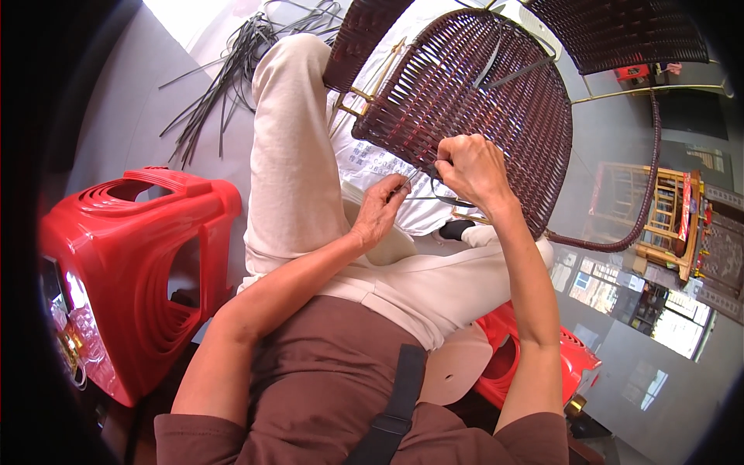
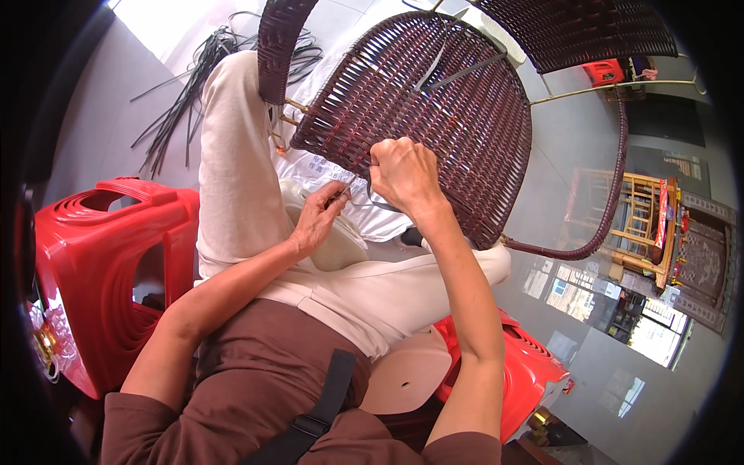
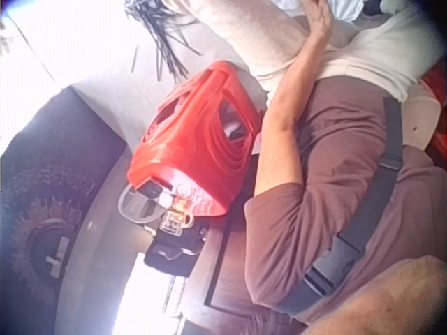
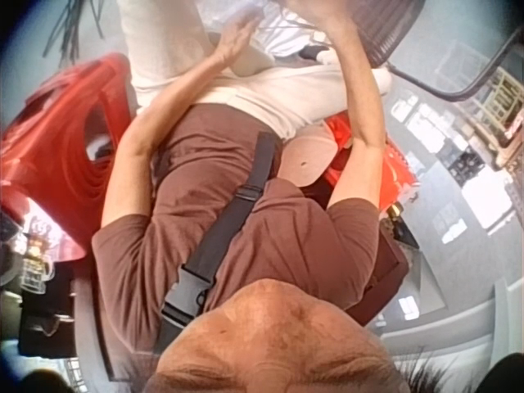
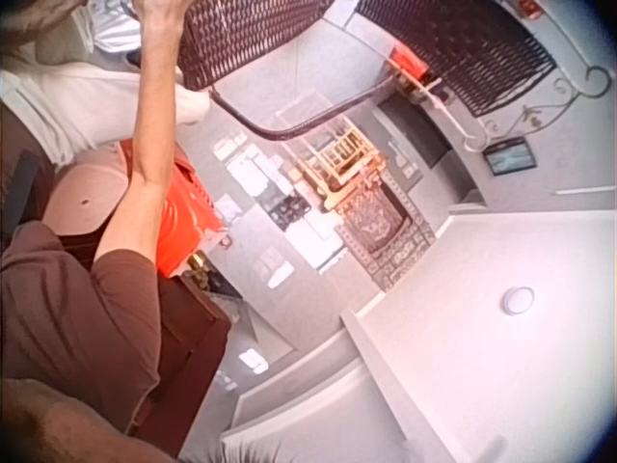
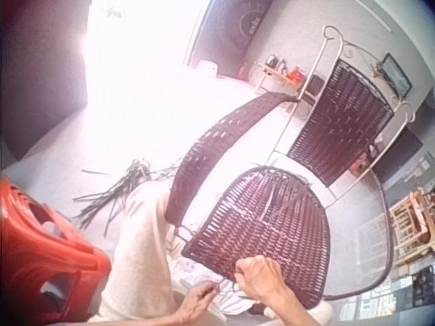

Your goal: The person weaves brown strips into a chair frame by hand and with a tool, then pulls the strips tight and cuts them with scissors.

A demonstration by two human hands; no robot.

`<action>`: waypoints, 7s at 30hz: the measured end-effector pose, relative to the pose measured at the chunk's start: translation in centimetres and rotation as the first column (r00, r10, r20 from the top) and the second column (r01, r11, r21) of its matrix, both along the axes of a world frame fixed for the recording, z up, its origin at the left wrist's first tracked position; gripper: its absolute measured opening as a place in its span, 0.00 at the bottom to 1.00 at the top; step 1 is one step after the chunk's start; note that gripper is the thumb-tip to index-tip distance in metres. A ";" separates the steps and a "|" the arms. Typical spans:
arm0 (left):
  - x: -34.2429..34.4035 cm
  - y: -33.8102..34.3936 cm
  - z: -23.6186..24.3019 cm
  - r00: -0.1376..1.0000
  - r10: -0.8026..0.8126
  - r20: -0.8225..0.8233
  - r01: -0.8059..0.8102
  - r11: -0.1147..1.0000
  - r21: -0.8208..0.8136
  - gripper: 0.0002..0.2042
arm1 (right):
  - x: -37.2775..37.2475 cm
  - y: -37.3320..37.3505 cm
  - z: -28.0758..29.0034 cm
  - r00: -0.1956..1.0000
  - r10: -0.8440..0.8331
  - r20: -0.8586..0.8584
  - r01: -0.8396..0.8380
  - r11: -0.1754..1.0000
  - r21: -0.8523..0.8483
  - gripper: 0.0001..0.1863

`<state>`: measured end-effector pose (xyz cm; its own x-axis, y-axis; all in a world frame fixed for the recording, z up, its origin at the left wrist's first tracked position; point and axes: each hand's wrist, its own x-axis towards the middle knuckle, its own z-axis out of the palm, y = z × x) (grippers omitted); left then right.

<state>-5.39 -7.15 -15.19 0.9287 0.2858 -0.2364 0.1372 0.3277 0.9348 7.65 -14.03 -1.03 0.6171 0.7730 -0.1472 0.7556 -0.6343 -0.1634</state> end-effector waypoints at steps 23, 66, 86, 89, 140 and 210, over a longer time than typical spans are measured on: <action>-1.9 0.4 -0.4 0.981 0.022 -0.193 -0.008 0.997 0.072 0.06 | 0.5 0.0 -0.8 0.992 0.019 -0.125 -0.017 1.000 0.016 0.06; -7.4 6.3 13.8 0.845 -0.424 -0.325 0.444 0.896 -0.015 0.05 | -9.8 -3.0 -6.9 -0.131 0.268 -0.955 0.957 0.285 -0.051 0.16; -8.6 9.9 17.4 0.369 -0.906 -0.208 0.930 0.359 0.086 0.08 | -12.3 -3.1 -6.8 -0.183 0.217 -0.959 0.967 0.216 -0.136 0.07; -7.2 10.0 18.5 0.357 -0.880 -0.314 0.907 0.407 -0.110 0.08 | -12.0 -2.9 -7.4 -0.206 0.233 -0.950 0.959 0.241 -0.149 0.08; -1.9 6.8 9.4 0.887 -0.405 -0.221 0.446 0.876 0.185 0.06 | -6.6 -3.0 -4.0 0.898 -0.269 -0.349 0.439 0.602 0.667 0.07; -7.4 11.3 15.0 0.714 -0.589 -0.377 0.662 0.396 0.636 0.04 | -4.8 -8.0 4.2 0.802 0.221 -0.556 -0.184 0.975 0.122 0.04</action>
